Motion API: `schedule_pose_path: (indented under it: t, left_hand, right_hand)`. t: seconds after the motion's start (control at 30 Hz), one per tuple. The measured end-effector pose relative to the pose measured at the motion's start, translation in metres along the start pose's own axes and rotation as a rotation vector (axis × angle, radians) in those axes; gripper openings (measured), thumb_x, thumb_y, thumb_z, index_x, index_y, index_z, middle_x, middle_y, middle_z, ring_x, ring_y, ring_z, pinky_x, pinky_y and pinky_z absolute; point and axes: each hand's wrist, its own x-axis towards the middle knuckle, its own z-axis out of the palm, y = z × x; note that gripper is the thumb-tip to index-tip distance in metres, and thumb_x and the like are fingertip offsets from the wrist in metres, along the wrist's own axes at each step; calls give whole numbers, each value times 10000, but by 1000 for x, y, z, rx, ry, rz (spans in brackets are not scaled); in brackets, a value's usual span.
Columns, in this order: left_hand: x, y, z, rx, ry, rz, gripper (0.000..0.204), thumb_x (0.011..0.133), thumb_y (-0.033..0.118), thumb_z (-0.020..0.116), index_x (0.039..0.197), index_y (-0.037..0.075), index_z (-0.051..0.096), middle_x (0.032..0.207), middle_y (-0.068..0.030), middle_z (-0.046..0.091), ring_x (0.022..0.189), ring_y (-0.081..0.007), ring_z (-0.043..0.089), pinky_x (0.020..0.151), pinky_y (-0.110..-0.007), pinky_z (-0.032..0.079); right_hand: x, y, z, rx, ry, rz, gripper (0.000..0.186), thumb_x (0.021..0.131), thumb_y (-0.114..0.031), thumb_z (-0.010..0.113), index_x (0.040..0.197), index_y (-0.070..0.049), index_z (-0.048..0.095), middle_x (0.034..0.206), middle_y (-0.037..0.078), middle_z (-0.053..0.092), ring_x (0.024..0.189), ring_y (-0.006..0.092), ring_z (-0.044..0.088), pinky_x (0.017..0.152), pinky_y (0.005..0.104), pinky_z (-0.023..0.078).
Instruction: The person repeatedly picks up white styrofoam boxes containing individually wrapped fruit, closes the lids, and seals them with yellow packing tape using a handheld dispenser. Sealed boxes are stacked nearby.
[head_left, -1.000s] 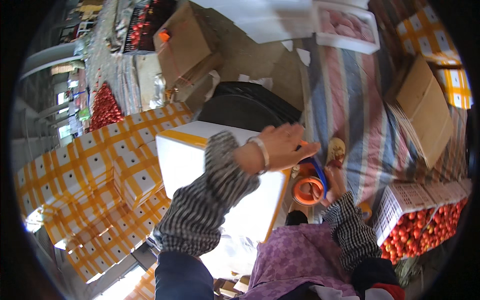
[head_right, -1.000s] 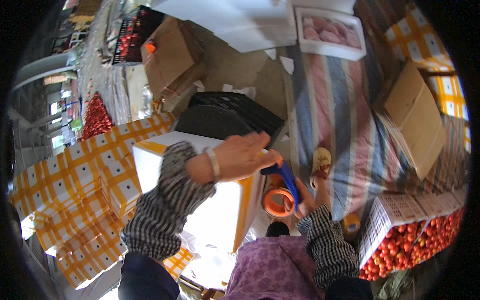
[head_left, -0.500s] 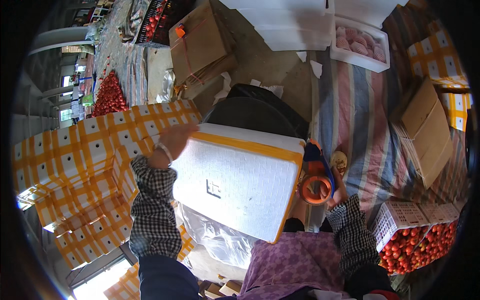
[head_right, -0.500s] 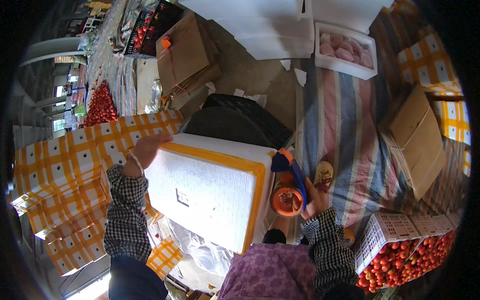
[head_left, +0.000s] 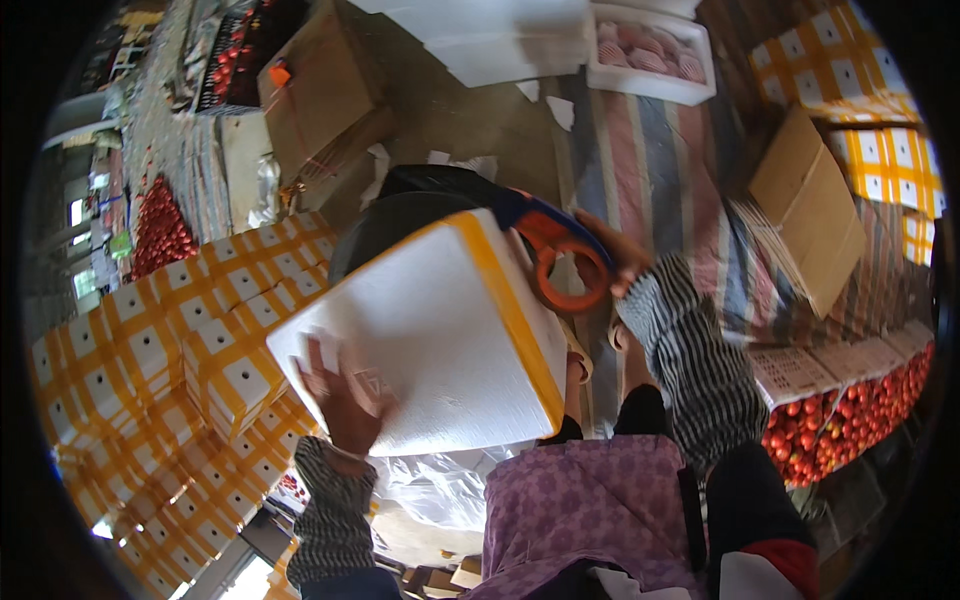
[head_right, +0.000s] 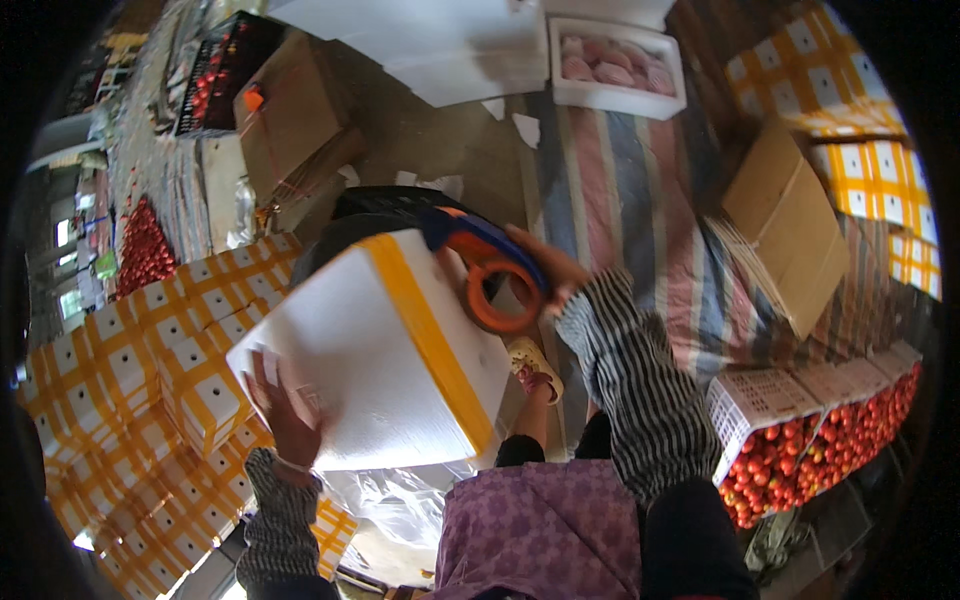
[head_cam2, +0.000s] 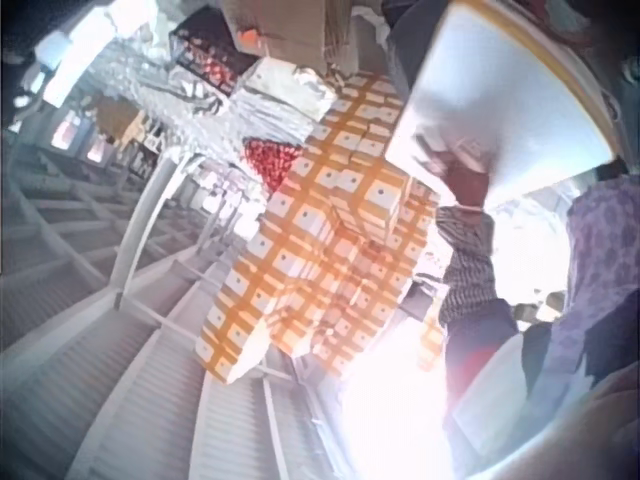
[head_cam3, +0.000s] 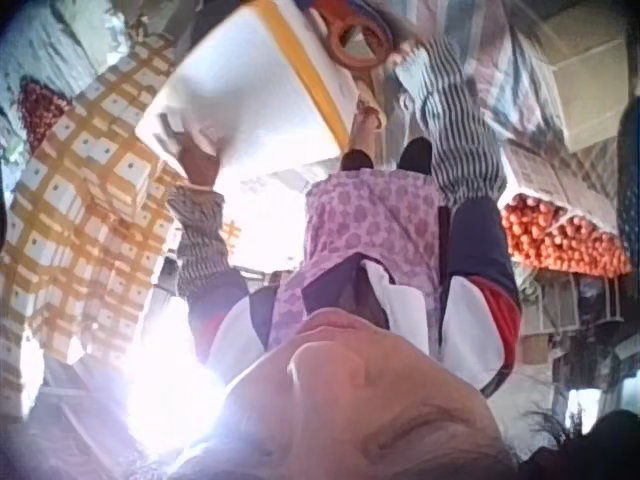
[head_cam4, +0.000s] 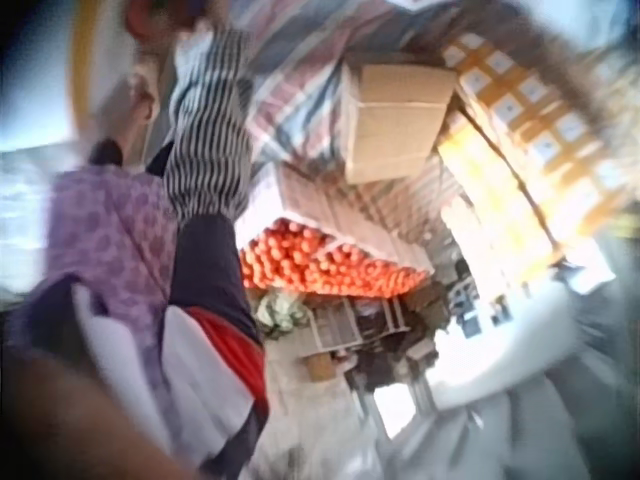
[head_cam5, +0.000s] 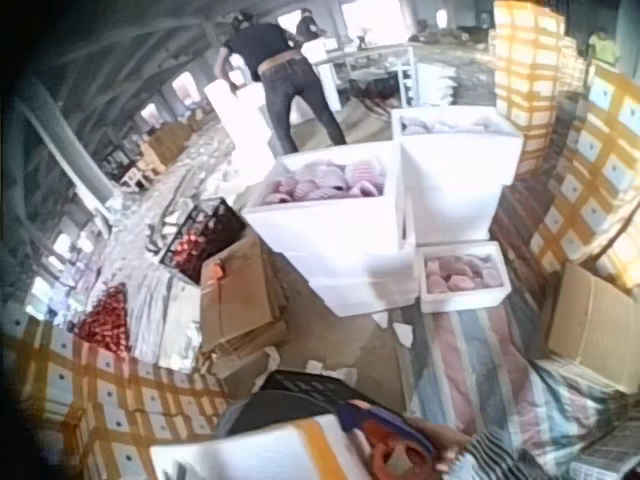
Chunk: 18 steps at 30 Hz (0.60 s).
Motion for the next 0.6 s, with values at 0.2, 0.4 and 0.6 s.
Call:
schedule_pose_path:
  t: [0.2, 0.4, 0.6]
  left_hand:
    - [63, 104, -7, -131, -179, 832, 561, 758, 451, 552, 1260, 237, 419, 1358, -33, 320, 1283, -242, 229, 1007, -578, 63]
    - [118, 110, -3, -269, -139, 644, 424, 661, 300, 599, 1050, 153, 519, 1074, -49, 498, 1080, -220, 438, 963, -517, 199]
    - [156, 23, 11, -61, 96, 110, 406, 725, 251, 571, 1088, 92, 484, 1042, -91, 508, 1021, -251, 448, 909, -417, 267]
  right_hand:
    - [64, -43, 50, -177, 189, 143, 403, 750, -443, 625, 824, -48, 598, 626, 56, 613, 424, 97, 556, 373, 168, 484]
    - [44, -74, 58, -380, 313, 157, 432, 781, -460, 581, 832, -31, 579, 548, 34, 568, 395, 86, 525, 362, 161, 463]
    - [-80, 15, -98, -141, 251, 85, 515, 829, -389, 526, 1118, 31, 460, 993, 145, 563, 812, 192, 588, 719, 286, 493]
